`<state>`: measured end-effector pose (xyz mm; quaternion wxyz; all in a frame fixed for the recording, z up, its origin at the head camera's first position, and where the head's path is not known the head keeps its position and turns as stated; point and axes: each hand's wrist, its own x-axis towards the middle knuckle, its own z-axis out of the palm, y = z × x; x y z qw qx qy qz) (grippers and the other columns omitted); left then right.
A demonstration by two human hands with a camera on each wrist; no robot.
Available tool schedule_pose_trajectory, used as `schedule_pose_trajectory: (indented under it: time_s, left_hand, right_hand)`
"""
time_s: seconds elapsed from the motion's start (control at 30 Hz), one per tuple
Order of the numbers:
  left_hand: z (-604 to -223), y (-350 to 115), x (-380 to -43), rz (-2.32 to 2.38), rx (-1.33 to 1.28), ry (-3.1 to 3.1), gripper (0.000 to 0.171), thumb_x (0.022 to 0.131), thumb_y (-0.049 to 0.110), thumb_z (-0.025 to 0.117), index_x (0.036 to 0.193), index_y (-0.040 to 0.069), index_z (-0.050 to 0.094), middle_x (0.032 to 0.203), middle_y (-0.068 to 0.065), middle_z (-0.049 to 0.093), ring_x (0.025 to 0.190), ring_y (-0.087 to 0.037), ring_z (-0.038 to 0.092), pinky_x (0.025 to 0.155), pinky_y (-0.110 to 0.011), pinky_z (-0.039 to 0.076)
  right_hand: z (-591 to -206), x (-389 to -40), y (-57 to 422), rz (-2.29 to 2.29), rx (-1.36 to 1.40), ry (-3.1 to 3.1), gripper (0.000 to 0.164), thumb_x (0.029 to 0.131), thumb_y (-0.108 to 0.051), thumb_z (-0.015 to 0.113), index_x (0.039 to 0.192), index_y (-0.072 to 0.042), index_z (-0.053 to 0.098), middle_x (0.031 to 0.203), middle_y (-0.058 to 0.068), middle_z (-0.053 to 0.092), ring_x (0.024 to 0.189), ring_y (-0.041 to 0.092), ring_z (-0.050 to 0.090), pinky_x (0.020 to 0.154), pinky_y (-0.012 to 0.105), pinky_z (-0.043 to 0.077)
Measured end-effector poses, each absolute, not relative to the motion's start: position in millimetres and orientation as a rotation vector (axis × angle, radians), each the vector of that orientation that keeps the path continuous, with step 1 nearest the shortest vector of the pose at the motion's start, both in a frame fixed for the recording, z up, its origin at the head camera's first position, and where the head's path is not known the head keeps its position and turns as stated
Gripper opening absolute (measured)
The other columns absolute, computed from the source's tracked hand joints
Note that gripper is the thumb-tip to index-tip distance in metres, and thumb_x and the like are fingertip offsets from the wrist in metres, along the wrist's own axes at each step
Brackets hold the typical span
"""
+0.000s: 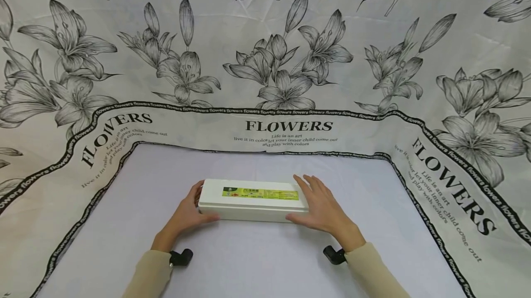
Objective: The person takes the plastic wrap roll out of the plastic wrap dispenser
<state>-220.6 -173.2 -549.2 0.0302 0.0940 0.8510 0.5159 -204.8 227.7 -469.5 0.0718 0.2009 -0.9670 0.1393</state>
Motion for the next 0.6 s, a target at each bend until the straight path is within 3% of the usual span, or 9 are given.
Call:
schedule_pose_trajectory:
  time_s: [0.2, 0.6]
  left_hand:
    - [-551.7, -168.7, -221.6, 1.580, 0.279, 2.637, 0.127, 0.069, 0.040, 0.097, 0.163, 0.008, 0.017, 0.163, -0.019, 0.038, 0.149, -0.041, 0.038, 0.120, -0.061, 0.032]
    - [-552.2, -168.8, -223.9, 1.499, 0.259, 2.679, 0.121, 0.071, 0.041, 0.095, 0.162, 0.007, 0.023, 0.161, -0.020, 0.040, 0.148, -0.044, 0.039, 0.118, -0.064, 0.033]
  right_hand:
    - [-470.9, -205.6, 224.8, 0.415, 0.611, -2.910, 0.112, 0.073, -0.075, 0.074, 0.161, -0.018, 0.035, 0.157, 0.019, 0.044, 0.147, 0.046, 0.036, 0.117, 0.064, 0.033]
    - [-472.8, -208.8, 222.7, 0.345, 0.662, -2.889, 0.106, 0.073, -0.074, 0.075, 0.157, -0.017, 0.044, 0.151, 0.017, 0.053, 0.141, 0.044, 0.045, 0.113, 0.066, 0.037]
